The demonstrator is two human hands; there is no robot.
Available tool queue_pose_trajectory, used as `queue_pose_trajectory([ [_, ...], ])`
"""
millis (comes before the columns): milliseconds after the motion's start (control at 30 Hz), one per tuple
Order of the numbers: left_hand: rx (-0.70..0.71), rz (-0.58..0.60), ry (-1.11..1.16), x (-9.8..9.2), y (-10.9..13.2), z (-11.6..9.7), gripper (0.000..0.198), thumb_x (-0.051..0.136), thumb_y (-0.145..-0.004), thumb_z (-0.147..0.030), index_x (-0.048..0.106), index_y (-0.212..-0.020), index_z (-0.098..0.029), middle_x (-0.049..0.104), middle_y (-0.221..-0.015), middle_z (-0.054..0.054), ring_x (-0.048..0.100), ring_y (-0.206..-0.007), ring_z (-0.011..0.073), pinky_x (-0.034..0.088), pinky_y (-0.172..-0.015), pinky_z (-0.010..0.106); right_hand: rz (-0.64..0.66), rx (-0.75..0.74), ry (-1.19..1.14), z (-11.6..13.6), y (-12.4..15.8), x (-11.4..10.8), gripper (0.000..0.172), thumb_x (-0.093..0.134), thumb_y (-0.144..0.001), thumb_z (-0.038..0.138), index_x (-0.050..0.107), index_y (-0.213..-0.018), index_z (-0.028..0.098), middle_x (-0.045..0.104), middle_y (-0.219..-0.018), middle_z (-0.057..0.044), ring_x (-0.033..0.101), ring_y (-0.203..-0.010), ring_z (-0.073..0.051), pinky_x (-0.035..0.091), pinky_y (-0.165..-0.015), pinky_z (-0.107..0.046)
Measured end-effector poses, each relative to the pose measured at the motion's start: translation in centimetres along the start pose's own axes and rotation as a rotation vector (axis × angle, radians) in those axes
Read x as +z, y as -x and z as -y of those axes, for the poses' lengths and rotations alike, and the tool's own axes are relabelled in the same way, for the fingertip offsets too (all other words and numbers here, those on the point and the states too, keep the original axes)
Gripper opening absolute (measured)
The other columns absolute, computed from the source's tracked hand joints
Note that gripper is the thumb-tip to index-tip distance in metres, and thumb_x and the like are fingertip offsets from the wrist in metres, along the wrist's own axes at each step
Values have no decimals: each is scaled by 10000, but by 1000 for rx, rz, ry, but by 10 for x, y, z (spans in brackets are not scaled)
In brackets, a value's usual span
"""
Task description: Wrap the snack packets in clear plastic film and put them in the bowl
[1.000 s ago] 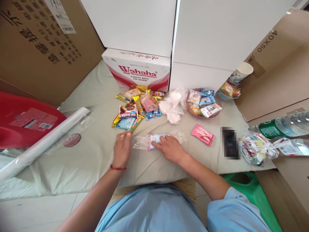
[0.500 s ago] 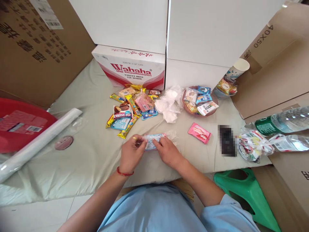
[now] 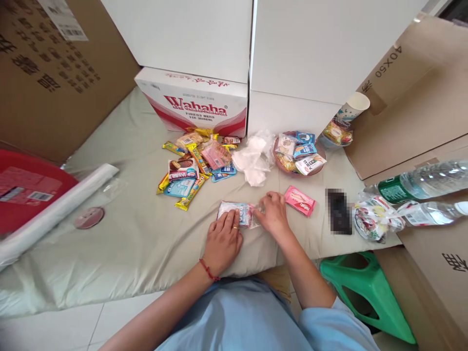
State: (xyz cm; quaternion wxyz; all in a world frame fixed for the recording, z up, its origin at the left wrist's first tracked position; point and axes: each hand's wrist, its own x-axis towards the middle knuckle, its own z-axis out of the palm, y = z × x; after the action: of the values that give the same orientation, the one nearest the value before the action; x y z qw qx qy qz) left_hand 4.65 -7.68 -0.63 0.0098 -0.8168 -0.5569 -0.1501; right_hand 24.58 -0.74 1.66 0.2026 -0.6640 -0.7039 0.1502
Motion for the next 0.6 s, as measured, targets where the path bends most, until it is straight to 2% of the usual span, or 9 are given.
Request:
queue_pose_trajectory([
  [100, 3, 20, 13, 0, -1, 1, 600, 508, -959, -244, 500, -1540, -93, 613, -1503, 152, 548, -1356, 296, 418, -1061, 415, 38, -53, -93, -3, 13, -5, 148, 650, -873, 346, 675, -922, 208, 601, -1300, -153, 540, -1256, -309, 440, -1094, -467],
  [200, 2, 42, 25, 1, 0, 2, 593, 500, -970, -247, 495, -1546, -108, 598, -1522, 148, 535, -1379, 294, 418, -1076, 417, 59, 25, -228, 4, 20, -15, 172, 572, -932, 390, 616, -914, 224, 668, -986, -71, 642, -921, -227, 516, -838, -346],
  [267, 9, 43, 36, 2, 1, 3, 579, 488, -979, -232, 495, -1544, -105, 599, -1519, 158, 533, -1390, 292, 425, -1076, 420, 85, 79, -284, 18, 16, -18, 195, 559, -952, 419, 589, -898, 234, 637, -782, -1, 609, -720, -187, 470, -688, -289],
  [300, 19, 42, 43, 2, 0, 3, 569, 479, -984, -217, 497, -1541, -103, 600, -1516, 163, 534, -1395, 291, 431, -1073, 424, 92, 85, -288, 27, 11, -18, 189, 565, -954, 413, 585, -894, 235, 630, -742, 15, 600, -681, -177, 449, -661, -277],
  [400, 65, 29, 63, 1, -1, 5, 498, 457, -993, -168, 568, -1474, -99, 618, -1489, 182, 549, -1397, 296, 463, -1052, 442, 118, 35, -147, 62, -8, -9, 114, 585, -953, 326, 608, -893, 231, 696, -814, -12, 651, -764, -191, 453, -711, -283],
  [467, 84, 16, 101, -2, -1, 8, 430, 478, -984, -160, 652, -1374, -114, 639, -1454, 195, 551, -1404, 312, 479, -1061, 465, 196, 13, 26, 86, -20, 1, 109, 563, -975, 279, 635, -914, 225, 729, -894, -51, 672, -824, -212, 468, -740, -303],
  [533, 99, 15, 178, -8, 2, 14, 404, 535, -950, -180, 681, -1324, -126, 626, -1460, 211, 517, -1442, 336, 481, -1098, 498, 276, 1, 165, 106, -24, 9, 165, 516, -1021, 292, 659, -996, 214, 733, -992, -90, 681, -847, -225, 486, -746, -321],
  [600, 144, 24, 283, -16, 11, 26, 433, 572, -923, -216, 665, -1338, -137, 607, -1479, 206, 496, -1461, 339, 470, -1142, 519, 298, -16, 246, 118, -19, 17, 253, 485, -1057, 382, 656, -1104, 202, 709, -1088, -119, 683, -876, -239, 510, -759, -343],
])
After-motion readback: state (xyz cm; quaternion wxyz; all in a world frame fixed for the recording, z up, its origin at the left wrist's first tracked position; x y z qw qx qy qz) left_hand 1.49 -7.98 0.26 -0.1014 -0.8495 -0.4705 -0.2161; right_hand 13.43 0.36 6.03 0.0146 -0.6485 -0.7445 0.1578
